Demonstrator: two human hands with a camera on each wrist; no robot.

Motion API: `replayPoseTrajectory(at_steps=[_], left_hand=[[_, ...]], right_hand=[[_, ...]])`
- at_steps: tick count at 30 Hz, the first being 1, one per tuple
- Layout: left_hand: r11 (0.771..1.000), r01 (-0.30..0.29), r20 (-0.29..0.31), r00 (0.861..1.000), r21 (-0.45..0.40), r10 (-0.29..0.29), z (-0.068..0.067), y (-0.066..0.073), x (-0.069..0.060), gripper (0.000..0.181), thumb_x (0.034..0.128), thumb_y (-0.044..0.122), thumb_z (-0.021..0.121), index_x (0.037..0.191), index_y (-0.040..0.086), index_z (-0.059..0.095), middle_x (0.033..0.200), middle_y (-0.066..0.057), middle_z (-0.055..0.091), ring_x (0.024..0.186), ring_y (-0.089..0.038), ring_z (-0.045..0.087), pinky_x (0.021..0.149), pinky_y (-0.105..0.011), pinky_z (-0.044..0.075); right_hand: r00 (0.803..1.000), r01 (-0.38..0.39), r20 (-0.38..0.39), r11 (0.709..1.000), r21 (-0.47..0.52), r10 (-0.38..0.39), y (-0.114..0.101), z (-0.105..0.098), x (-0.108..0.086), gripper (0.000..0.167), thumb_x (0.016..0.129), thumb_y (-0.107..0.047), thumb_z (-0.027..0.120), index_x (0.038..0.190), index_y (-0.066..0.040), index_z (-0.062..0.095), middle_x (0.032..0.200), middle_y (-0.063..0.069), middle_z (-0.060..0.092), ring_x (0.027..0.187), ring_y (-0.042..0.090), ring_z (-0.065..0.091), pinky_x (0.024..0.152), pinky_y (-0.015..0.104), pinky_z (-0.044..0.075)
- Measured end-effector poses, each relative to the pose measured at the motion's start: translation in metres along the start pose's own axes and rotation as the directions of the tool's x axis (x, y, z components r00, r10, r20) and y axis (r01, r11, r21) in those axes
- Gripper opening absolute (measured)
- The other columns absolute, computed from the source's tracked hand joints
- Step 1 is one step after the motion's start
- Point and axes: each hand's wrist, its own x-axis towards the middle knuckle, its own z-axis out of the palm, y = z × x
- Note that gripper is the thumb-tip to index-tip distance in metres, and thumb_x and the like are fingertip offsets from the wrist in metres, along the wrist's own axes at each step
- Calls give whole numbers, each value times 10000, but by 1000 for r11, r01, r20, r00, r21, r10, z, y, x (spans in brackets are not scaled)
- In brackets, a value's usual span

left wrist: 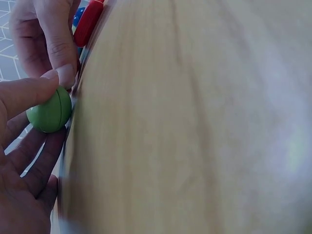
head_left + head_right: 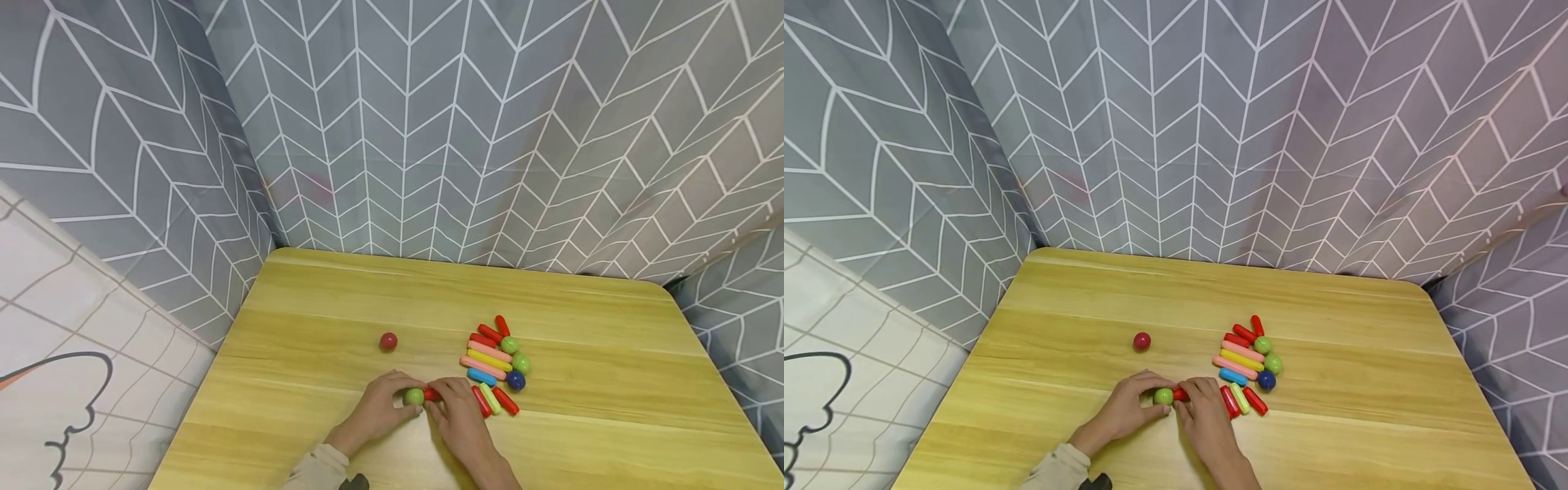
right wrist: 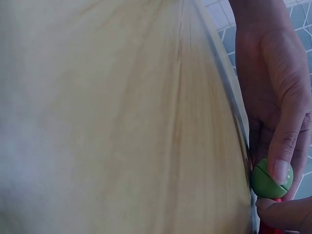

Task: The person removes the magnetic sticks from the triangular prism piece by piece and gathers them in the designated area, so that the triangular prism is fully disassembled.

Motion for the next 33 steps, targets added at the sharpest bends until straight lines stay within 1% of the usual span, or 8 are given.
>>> replayPoseTrajectory(at_steps=[6,12,19,23,25,27,29,33], left_hand=[[1000,-2,-3,1000,-7,2,0,-1,0,347,854,223,794,1193,228,721,1180,91,727,1118,-90,631,1025,-341,515],[1000,6,-8,1000,-14,-6,0,-2,0,350,850,231,799,1192,229,722,1184,89,727,1115,-86,631,1022,-331,516],[1000,-12,-19,1000,-9,12,1,-2,0,348,852,295,798,1185,224,724,1163,81,730,1093,-96,639,998,-322,528],[1000,-16,-22,1000,-13,16,1,-2,0,366,847,340,795,1184,216,726,1155,88,731,1083,-81,638,997,-316,530],[1000,-11,-24,1000,-14,11,1,-2,0,370,843,355,795,1181,222,726,1157,96,729,1089,-78,638,1005,-319,528],[1000,-5,-25,1000,-15,4,2,-2,1,374,840,365,795,1180,227,726,1162,98,726,1098,-81,639,1011,-325,527],[1000,0,-29,1000,-11,0,2,-3,1,376,837,373,795,1178,232,726,1167,102,723,1108,-84,641,1016,-328,526],[1000,3,-31,1000,-8,-4,3,-3,1,380,833,378,798,1174,227,729,1164,103,724,1108,-87,643,1015,-333,527]], right_hand=[[1000,12,-2,1000,16,-12,1,0,-1,215,817,-131,825,1016,-150,747,997,-78,687,992,89,560,848,301,522],[1000,25,-9,1000,14,-25,-1,-1,-2,235,796,-103,836,1000,-150,730,989,-86,681,965,81,544,839,296,507],[999,-20,40,1000,-7,20,-5,-2,-5,215,830,-170,819,1013,-172,706,998,-93,682,947,68,560,840,287,516],[996,-38,76,999,-12,38,-7,-4,-7,213,854,-183,797,1038,-157,694,1013,-74,697,967,101,600,939,375,534],[995,-41,85,999,-9,42,-8,-4,-7,219,861,-177,787,1056,-145,691,1020,-60,706,980,126,623,984,433,526],[995,-44,85,999,5,44,-9,-5,-8,226,864,-166,782,1070,-142,693,1026,-56,714,987,135,634,1008,461,518],[996,-42,76,999,15,41,-9,-5,-9,231,863,-160,781,1079,-145,700,1024,-62,717,986,130,639,997,453,523],[998,-43,48,998,48,41,-8,-4,-10,240,849,-151,795,1079,-157,729,983,-89,713,952,95,637,904,364,552]])
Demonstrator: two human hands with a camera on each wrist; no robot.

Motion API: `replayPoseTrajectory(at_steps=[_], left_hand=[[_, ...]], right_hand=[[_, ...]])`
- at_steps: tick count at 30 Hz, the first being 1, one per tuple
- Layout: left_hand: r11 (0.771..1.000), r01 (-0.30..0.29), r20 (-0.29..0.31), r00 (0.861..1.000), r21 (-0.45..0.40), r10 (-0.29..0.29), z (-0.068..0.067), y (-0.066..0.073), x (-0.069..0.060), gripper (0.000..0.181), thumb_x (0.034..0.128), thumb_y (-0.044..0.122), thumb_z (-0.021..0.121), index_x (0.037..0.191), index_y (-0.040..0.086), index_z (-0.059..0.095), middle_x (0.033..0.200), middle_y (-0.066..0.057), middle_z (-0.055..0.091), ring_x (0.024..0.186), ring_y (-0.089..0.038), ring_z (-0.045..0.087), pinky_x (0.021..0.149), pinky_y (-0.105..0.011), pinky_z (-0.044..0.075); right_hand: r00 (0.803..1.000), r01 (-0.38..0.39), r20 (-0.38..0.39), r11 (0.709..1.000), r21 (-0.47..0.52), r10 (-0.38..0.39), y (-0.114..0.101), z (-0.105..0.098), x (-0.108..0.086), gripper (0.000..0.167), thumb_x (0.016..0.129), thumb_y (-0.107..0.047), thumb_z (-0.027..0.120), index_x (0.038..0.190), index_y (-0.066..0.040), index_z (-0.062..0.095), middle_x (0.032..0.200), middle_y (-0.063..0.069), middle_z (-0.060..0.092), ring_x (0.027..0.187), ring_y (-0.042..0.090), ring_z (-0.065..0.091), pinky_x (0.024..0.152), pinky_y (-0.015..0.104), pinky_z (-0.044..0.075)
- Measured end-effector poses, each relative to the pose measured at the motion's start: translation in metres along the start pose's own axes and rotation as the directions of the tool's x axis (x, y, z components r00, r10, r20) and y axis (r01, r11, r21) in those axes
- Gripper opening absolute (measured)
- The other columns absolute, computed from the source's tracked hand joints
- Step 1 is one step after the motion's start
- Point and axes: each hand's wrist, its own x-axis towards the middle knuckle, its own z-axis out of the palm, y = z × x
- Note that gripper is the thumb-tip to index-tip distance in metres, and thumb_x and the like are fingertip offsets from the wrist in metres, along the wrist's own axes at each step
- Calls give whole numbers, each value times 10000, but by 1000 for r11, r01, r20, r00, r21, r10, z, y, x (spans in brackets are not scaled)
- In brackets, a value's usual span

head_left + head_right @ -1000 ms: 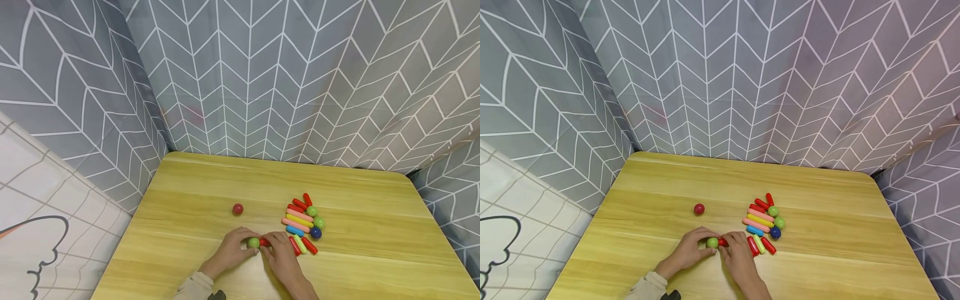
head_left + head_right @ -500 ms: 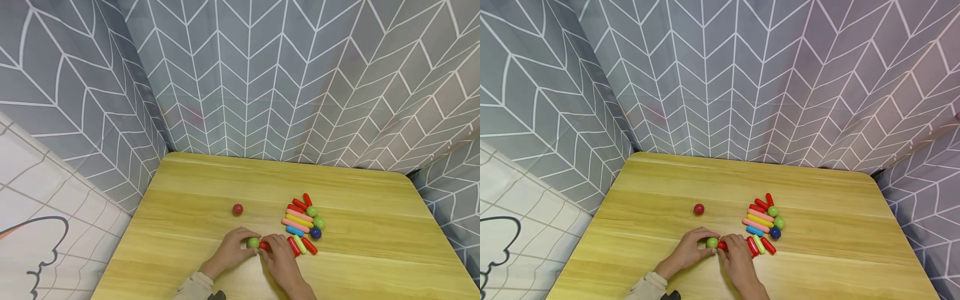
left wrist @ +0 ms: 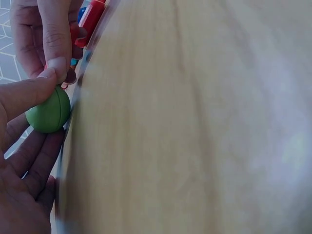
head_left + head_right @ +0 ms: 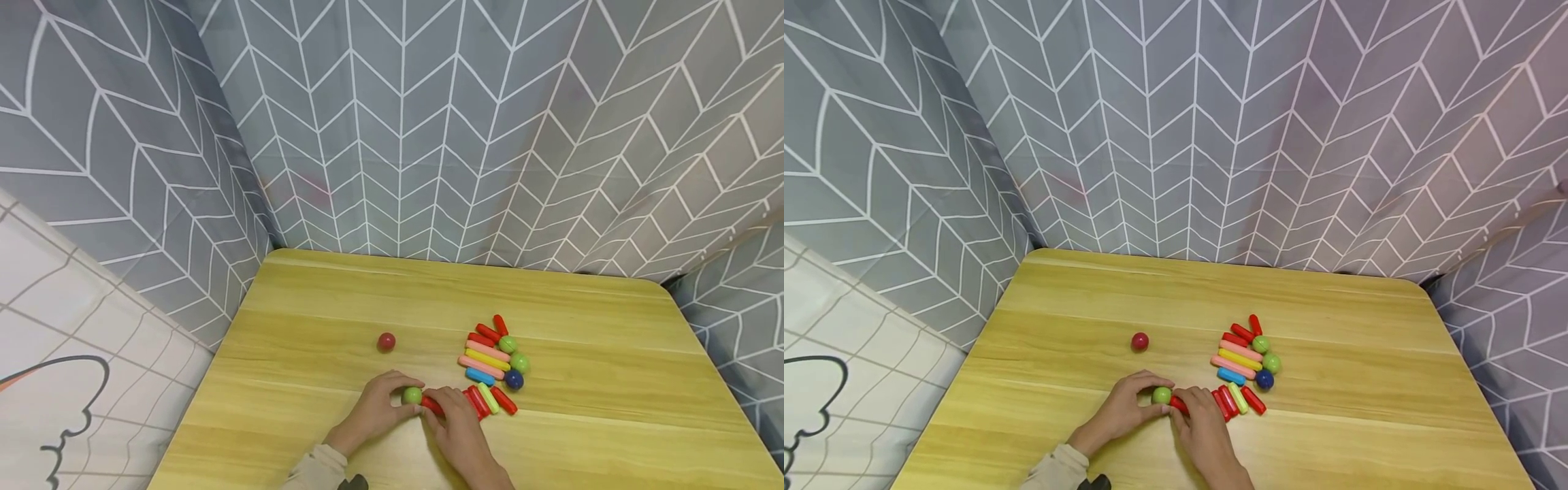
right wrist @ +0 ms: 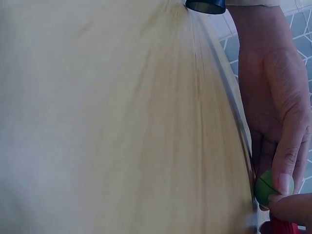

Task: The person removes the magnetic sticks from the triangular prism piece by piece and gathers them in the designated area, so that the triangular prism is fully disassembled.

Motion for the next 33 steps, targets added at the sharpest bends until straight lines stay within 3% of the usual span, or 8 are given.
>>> replayPoseTrajectory(at_steps=[5,18,26,33], left_hand=[[1000,-2,-3,1000,13,2,1,0,0,384,830,407,794,1166,230,733,1153,113,726,1098,-77,639,1014,-337,524],[998,47,11,999,48,-47,0,4,2,373,825,411,801,1162,268,729,1173,109,719,1137,-131,639,1037,-424,507],[999,35,10,999,20,-35,1,3,11,347,817,288,829,1146,227,740,1141,79,734,1099,-149,656,1003,-389,515],[999,14,10,1000,45,-14,6,6,19,343,829,284,821,1154,221,734,1139,71,732,1096,-142,656,989,-348,524]], right_hand=[[1000,-6,-21,999,48,7,3,1,-2,242,833,-131,806,1069,-154,753,938,-97,702,912,79,641,804,279,556],[999,-35,-16,999,39,36,3,-1,-2,196,857,-171,792,1045,-131,752,918,-84,683,890,69,626,782,264,553],[993,-57,-101,998,11,58,4,-4,-4,205,812,-135,827,1002,-105,759,908,-44,704,860,91,637,740,250,544],[984,-96,-153,995,-29,90,8,-6,-6,218,771,-125,863,969,-112,771,901,-54,668,863,112,622,740,277,552]])
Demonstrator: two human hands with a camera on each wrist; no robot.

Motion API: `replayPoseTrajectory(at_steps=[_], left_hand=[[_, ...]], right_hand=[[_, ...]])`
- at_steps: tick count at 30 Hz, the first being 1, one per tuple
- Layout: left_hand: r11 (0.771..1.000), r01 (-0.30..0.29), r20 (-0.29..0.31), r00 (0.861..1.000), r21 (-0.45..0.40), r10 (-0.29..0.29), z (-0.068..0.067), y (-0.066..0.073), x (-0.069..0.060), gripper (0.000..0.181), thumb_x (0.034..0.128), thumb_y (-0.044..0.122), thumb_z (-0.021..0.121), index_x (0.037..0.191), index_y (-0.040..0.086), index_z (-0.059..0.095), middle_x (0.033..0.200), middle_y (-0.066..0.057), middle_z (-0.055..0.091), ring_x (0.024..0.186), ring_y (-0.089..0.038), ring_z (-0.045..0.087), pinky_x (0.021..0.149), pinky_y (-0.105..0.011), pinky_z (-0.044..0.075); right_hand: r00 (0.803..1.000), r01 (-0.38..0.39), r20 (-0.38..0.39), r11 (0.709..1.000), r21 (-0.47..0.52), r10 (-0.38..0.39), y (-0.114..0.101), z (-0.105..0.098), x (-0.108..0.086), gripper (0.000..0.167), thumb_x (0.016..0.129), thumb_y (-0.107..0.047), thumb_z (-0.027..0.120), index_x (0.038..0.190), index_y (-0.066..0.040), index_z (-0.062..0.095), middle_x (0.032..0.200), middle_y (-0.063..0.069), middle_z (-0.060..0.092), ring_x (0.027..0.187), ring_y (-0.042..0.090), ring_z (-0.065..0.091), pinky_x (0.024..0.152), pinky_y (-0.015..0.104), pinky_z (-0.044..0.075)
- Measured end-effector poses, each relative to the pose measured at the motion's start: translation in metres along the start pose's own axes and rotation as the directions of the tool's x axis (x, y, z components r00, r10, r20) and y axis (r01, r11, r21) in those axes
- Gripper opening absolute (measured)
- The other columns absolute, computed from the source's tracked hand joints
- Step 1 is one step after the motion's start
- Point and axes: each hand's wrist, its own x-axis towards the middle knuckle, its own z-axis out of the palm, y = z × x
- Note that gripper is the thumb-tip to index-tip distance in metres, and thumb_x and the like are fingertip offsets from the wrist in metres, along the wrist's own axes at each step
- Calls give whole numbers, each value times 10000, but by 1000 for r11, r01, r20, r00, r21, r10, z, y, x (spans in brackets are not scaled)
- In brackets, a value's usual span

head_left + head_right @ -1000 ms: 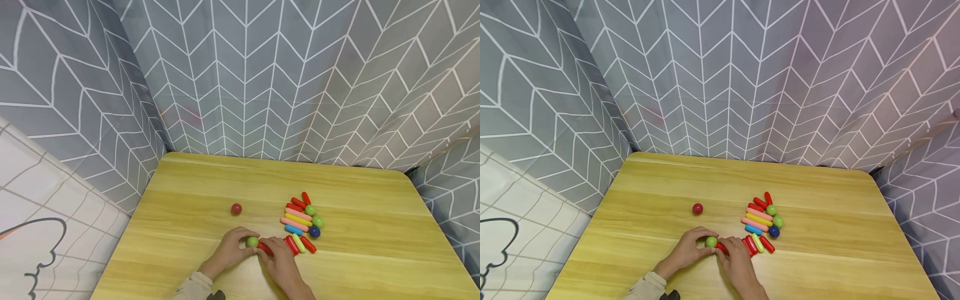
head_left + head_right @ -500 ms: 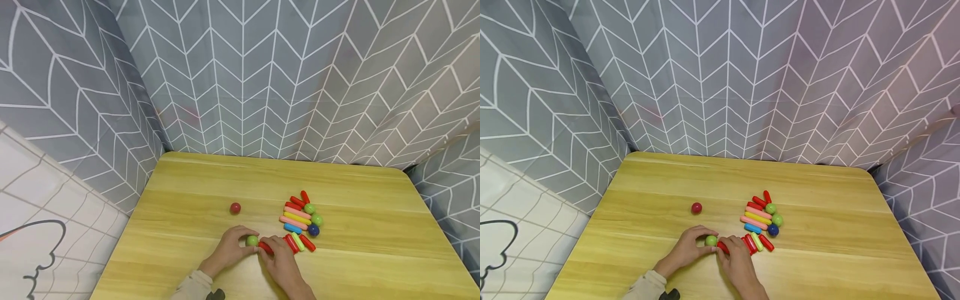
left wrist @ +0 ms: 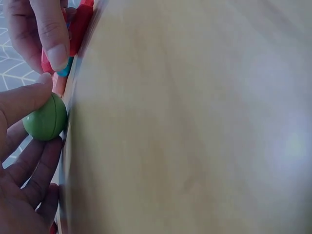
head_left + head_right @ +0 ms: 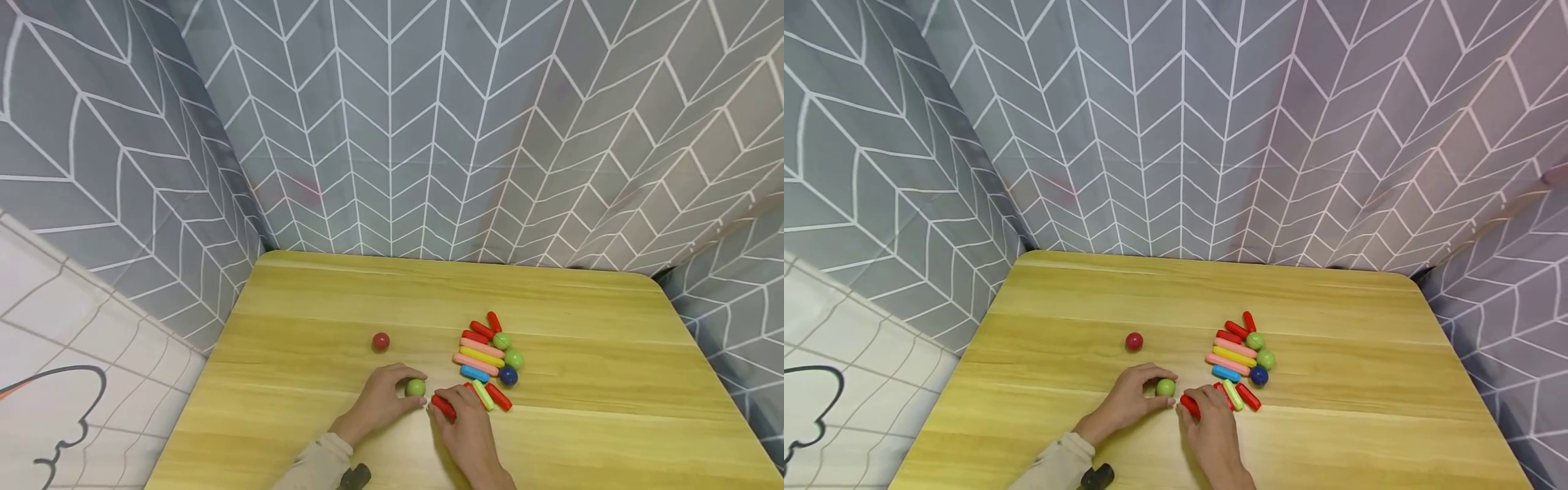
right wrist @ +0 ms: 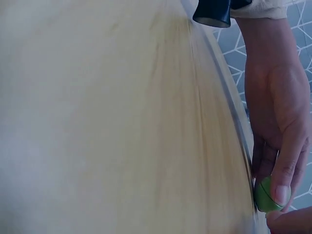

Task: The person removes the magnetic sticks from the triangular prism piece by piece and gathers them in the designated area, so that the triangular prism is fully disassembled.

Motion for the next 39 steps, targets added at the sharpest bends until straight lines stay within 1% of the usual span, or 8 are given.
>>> replayPoseTrajectory(at_steps=[5,9,14,19,24,30,36,39], left_hand=[[1000,21,-16,1000,13,-21,4,6,10,340,836,259,818,1163,232,727,1147,65,720,1100,-150,646,972,-340,528],[999,39,-43,998,-15,-40,10,11,23,325,859,221,798,1175,218,720,1161,49,704,1108,-148,634,975,-331,533],[996,33,-72,997,-87,-39,17,18,44,320,879,176,779,1192,174,713,1186,19,691,1137,-167,632,1015,-358,528],[997,13,-83,996,-74,-19,25,23,60,307,868,136,783,1169,142,721,1173,-16,704,1127,-195,644,1022,-384,527],[998,-2,-100,995,-66,-5,30,22,66,300,874,122,775,1167,131,717,1181,-31,709,1138,-210,649,1029,-398,531],[998,6,-138,990,-67,-15,30,20,67,333,878,118,769,1203,140,698,1224,-39,702,1192,-231,639,1061,-443,513],[997,-4,-135,991,-73,-6,33,21,67,377,883,123,765,1248,143,673,1264,-47,688,1220,-243,627,1071,-463,501],[997,-22,-139,990,-70,12,36,21,67,385,879,119,768,1251,138,670,1256,-50,689,1213,-242,631,1063,-455,505]], right_hand=[[997,15,-73,1000,-27,-17,4,1,-1,209,735,-129,890,913,-100,784,876,-65,577,851,96,539,701,249,503],[994,22,-105,999,-44,-27,6,1,-2,216,707,-145,909,878,-95,785,825,-80,520,798,74,476,639,202,423],[997,-18,-80,998,-65,13,8,0,0,219,714,-183,910,868,-106,775,805,-69,553,772,82,487,642,216,417],[995,-19,-100,993,-117,7,11,-1,1,251,663,-229,938,813,-135,760,778,-45,617,744,114,510,671,278,406],[994,-28,-111,989,-143,12,11,0,2,248,656,-249,940,793,-155,757,777,-49,633,748,131,505,669,270,349],[994,-56,-103,987,-150,40,10,-2,1,231,684,-228,923,831,-134,771,810,-32,633,774,142,482,715,317,375],[992,-47,-127,986,-160,27,14,-2,-2,241,675,-224,927,834,-129,772,795,-33,613,764,127,450,723,309,372],[990,-40,-137,985,-165,17,17,-3,-3,248,669,-220,930,833,-130,767,799,-35,608,761,124,441,712,302,366]])
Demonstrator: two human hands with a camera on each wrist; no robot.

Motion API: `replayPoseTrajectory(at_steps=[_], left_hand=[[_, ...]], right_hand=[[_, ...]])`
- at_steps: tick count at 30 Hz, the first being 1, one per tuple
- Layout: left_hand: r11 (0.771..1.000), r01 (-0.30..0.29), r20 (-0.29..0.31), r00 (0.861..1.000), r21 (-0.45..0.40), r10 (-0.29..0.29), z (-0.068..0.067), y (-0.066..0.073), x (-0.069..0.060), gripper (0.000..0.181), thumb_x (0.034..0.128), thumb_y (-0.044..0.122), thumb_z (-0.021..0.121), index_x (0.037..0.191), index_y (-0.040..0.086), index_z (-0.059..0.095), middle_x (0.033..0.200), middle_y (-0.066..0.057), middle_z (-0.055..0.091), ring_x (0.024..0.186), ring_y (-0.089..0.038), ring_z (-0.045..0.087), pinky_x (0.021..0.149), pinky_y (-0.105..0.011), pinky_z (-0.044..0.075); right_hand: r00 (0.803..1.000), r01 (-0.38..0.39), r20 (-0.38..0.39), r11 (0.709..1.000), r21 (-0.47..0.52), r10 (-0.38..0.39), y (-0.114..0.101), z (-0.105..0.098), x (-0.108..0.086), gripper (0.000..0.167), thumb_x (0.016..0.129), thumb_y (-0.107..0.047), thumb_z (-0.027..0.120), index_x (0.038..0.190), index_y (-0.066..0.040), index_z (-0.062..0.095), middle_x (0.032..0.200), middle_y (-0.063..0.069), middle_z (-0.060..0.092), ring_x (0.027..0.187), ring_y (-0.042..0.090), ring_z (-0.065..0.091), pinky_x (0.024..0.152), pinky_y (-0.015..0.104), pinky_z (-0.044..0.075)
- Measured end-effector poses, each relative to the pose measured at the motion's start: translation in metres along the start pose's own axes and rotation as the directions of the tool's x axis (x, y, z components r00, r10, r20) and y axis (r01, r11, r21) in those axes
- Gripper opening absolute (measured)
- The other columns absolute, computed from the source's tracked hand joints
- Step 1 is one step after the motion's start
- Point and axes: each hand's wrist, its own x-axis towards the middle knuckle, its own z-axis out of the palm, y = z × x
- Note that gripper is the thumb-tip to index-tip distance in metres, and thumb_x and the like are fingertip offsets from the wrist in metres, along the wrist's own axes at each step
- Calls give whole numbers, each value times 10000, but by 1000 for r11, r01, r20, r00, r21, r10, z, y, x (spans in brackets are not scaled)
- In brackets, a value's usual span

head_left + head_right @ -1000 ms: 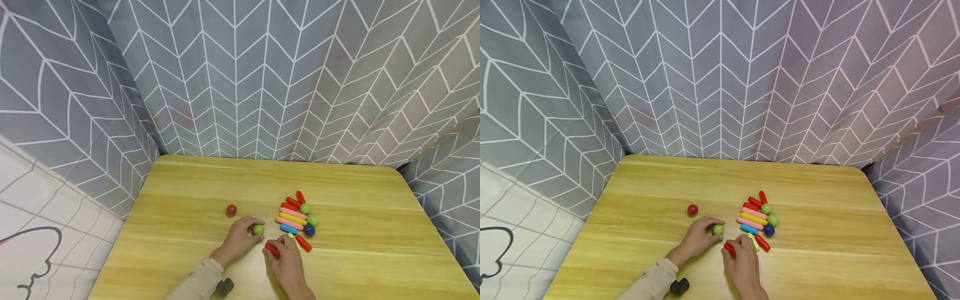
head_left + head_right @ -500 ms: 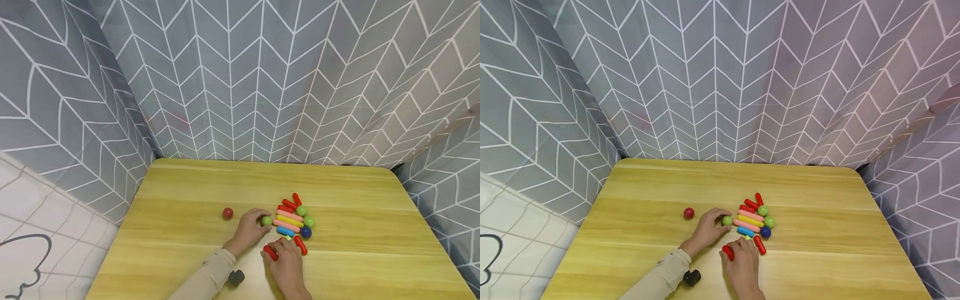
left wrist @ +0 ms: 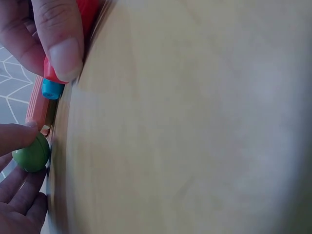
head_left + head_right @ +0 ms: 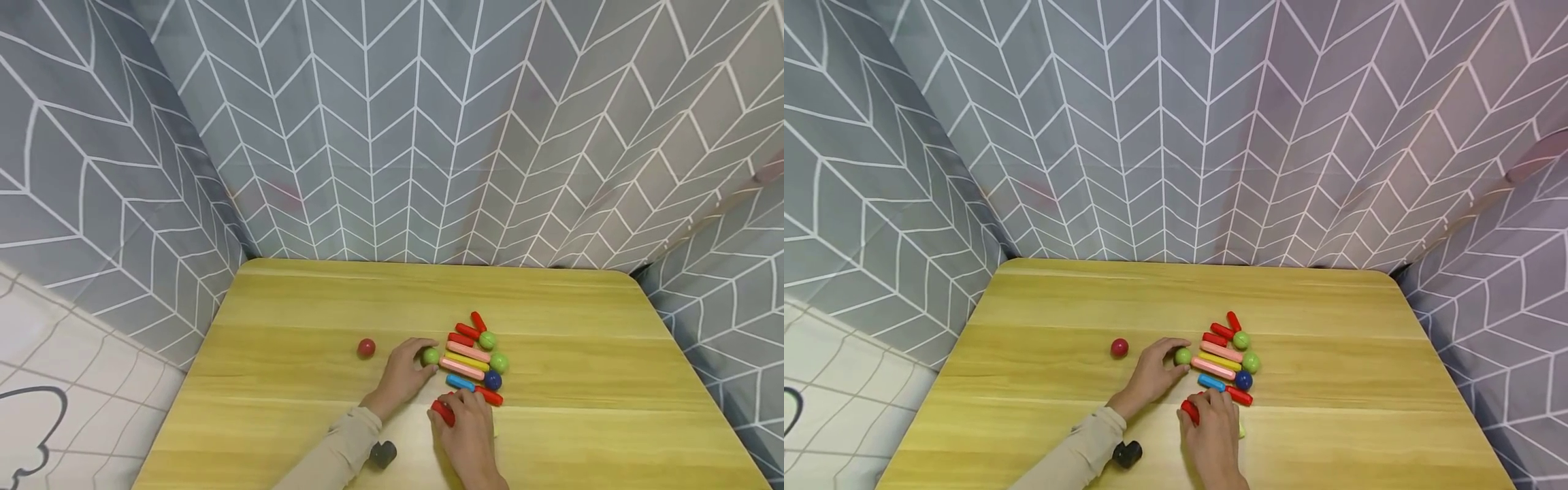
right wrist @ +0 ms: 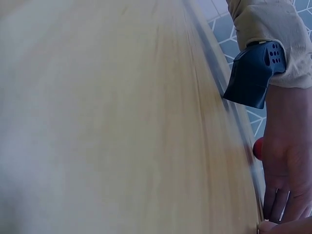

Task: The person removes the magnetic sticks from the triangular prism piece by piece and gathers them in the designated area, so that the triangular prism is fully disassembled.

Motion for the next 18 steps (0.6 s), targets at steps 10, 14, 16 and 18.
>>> replayPoseTrajectory(at_steps=[10,14,16,18], left_hand=[[1000,-9,10,1000,1,9,-5,-3,-7,474,870,74,757,1319,135,619,1296,-48,659,1213,-230,629,1075,-436,502],[999,26,34,999,-22,-26,-13,-5,-23,521,870,96,749,1363,154,587,1320,-45,647,1242,-240,608,1097,-484,472],[998,49,49,998,-31,-47,-17,-8,-33,531,878,133,743,1380,169,574,1325,-43,645,1266,-259,592,1109,-524,450],[996,69,78,995,-56,-65,-23,-10,-44,534,896,194,733,1399,193,557,1351,-41,637,1302,-279,571,1123,-557,430]], right_hand=[[998,17,-61,999,35,-15,5,-1,0,268,660,-206,936,851,-129,765,819,-44,630,773,108,455,698,285,376],[992,39,-126,997,73,-29,9,-2,2,222,693,-176,918,843,-110,767,809,-36,651,781,113,494,708,301,410],[991,33,-133,994,103,-19,10,-4,4,196,717,-155,904,849,-96,771,821,-22,676,796,124,528,716,305,439],[995,-2,-102,992,124,15,12,-8,6,179,749,-154,884,876,-92,774,839,-26,687,804,114,541,701,277,466]])
